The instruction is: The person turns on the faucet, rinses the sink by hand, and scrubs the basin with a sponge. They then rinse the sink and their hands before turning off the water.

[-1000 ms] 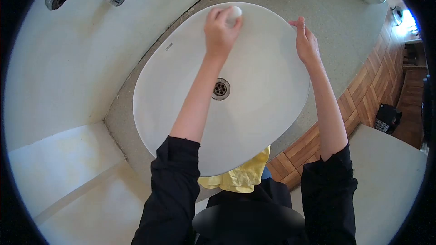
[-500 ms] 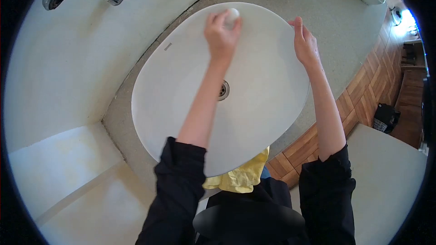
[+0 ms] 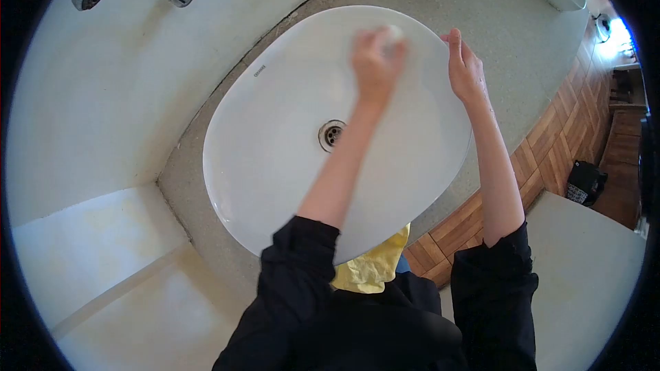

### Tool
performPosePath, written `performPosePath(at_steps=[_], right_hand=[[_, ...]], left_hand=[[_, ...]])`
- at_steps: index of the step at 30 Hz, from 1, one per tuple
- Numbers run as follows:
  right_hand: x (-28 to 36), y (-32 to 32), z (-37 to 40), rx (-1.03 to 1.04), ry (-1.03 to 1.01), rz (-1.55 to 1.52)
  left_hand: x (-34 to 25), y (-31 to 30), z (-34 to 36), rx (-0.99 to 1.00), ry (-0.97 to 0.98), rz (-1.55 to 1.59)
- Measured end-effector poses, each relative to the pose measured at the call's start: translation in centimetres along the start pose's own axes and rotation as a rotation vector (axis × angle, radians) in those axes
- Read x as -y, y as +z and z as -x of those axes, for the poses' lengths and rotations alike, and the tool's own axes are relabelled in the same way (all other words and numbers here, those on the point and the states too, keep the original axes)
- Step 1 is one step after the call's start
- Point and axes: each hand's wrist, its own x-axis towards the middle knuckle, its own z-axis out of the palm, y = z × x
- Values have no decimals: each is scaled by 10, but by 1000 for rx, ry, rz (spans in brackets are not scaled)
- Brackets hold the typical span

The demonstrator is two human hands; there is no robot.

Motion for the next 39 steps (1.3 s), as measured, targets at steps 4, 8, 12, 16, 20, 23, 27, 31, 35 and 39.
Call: performPosePath(at_steps=[4, 8, 12, 16, 20, 23, 27, 31, 35, 39], right_hand=[[-9, 0, -6, -10, -31, -64], [-6, 1, -3, -31, -3, -62], [-8, 3, -4, 3, -6, 49], [-9, 1, -6, -5, -4, -74], [-17, 4, -10, -8, 22, -99], [-15, 4, -6, -41, 5, -59], [-8, 4, -2, -53, -41, 11], [-7, 1, -2, -55, -28, -85], [-10, 2, -5, -73, -67, -60], [-8, 4, -1, -53, -127, 22]], left_hand=[[0, 3, 1, 104, 114, 38], [46, -48, -48, -10, 269, -175], [29, -24, -28, -94, 107, -98], [3, 5, -12, 8, 69, 45], [40, -34, -46, 83, 286, -183], [42, -50, -47, -35, 191, -159], [16, -1, -14, -59, 78, -72], [1, -1, -13, 121, 72, 25], [46, -46, -44, 63, 224, -142], [29, -20, -11, 48, 151, -72]])
